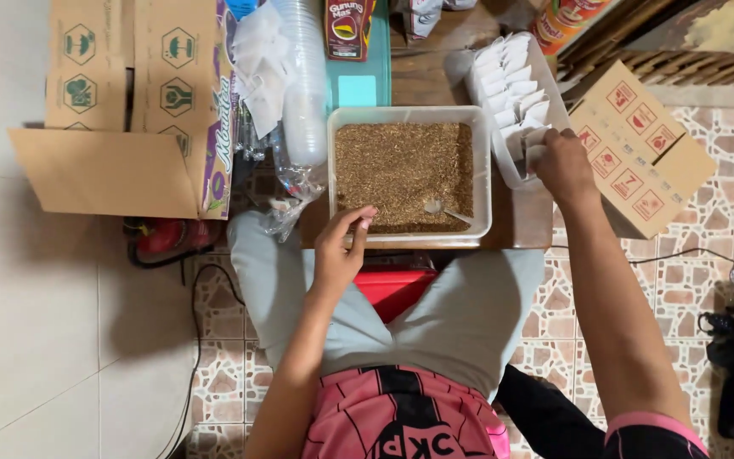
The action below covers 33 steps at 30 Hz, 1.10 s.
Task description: Manually filling small white packets with granular material using a small spoon and placing them into a box.
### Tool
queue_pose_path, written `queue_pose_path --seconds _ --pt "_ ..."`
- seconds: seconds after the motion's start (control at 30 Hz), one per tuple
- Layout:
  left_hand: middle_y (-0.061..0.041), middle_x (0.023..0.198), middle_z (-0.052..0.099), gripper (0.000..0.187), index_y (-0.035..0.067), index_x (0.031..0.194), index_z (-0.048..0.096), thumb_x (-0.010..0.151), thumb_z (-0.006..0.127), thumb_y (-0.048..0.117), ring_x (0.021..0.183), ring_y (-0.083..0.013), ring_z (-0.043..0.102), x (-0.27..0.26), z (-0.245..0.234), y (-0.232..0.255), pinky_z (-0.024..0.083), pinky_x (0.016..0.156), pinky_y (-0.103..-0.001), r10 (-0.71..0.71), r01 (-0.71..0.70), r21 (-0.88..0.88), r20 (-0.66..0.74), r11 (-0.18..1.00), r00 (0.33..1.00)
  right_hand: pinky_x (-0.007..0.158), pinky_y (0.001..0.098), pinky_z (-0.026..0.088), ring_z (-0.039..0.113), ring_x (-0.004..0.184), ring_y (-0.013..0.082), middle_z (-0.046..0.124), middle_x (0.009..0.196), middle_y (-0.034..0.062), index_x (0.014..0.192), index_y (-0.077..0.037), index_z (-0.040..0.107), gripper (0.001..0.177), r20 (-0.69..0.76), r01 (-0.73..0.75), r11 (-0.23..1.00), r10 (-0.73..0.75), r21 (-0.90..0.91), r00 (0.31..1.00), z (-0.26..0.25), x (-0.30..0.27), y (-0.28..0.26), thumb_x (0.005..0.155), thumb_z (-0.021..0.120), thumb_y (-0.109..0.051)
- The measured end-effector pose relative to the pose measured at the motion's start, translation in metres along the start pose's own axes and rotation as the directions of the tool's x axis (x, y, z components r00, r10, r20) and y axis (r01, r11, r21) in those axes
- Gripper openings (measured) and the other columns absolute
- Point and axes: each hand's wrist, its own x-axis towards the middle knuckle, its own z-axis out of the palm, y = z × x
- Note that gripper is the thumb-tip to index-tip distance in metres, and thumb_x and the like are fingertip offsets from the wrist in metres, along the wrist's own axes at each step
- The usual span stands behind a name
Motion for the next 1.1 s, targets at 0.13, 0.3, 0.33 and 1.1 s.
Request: queue_pose_path --seconds 0.13,0.3,0.33,1.1 --pt "-0.010 0.103 0.077 0.029 0.004 0.120 0.074 0.095 0.066 -0.007 0.093 -0.0288 0.076 -0.003 -0.003 -0.005 0.059 0.088 -0.042 0.000 0.000 -0.016 0.004 1.000 1.000 0.069 0.0499 0.066 0.074 0.081 0.0459 0.058 0.105 0.0155 0.108 -0.002 0.064 0.048 -0.070 -0.084 0.996 0.082 -0.030 0.994 0.031 0.013 0.008 0.075 0.094 -0.019" --pt "-0.012 0.104 0.077 0.025 0.004 0.120 0.073 0.097 0.065 -0.004 0.097 -0.0310 0.074 -0.002 0.001 -0.006 0.057 0.090 -0.043 0.030 -0.030 0.061 0.010 0.998 1.000 0.076 0.0345 0.065 0.073 0.100 0.0377 0.069 0.100 0.0146 0.106 -0.004 0.070 0.050 -0.165 -0.065 0.909 -0.004 -0.411 0.986 -0.003 0.005 -0.025 0.069 0.096 -0.026" --pt "-0.012 0.104 0.077 0.025 0.004 0.120 0.073 0.097 0.065 -0.004 0.097 -0.0310 0.074 -0.003 0.003 -0.006 0.057 0.090 -0.043 0.033 -0.034 0.045 0.024 0.998 0.999 0.076 0.0345 0.065 0.073 0.100 0.0377 0.069 0.100 0.0146 0.106 -0.004 0.070 0.050 -0.165 -0.084 0.905 0.015 -0.417 0.986 0.003 0.003 -0.024 0.069 0.096 -0.026" --pt "-0.016 0.107 0.075 0.044 -0.007 0.137 0.058 0.094 0.061 -0.015 0.095 -0.0313 0.073 -0.007 0.007 -0.007 0.055 0.093 -0.043 0.022 -0.025 0.076 0.043 0.997 0.999 0.082 0.0557 0.062 0.073 0.094 0.0483 0.071 0.096 0.0269 0.149 -0.008 0.035 0.069 -0.087 -0.241 0.916 0.283 0.321 0.955 -0.065 -0.023 -0.085 0.094 0.075 -0.009"
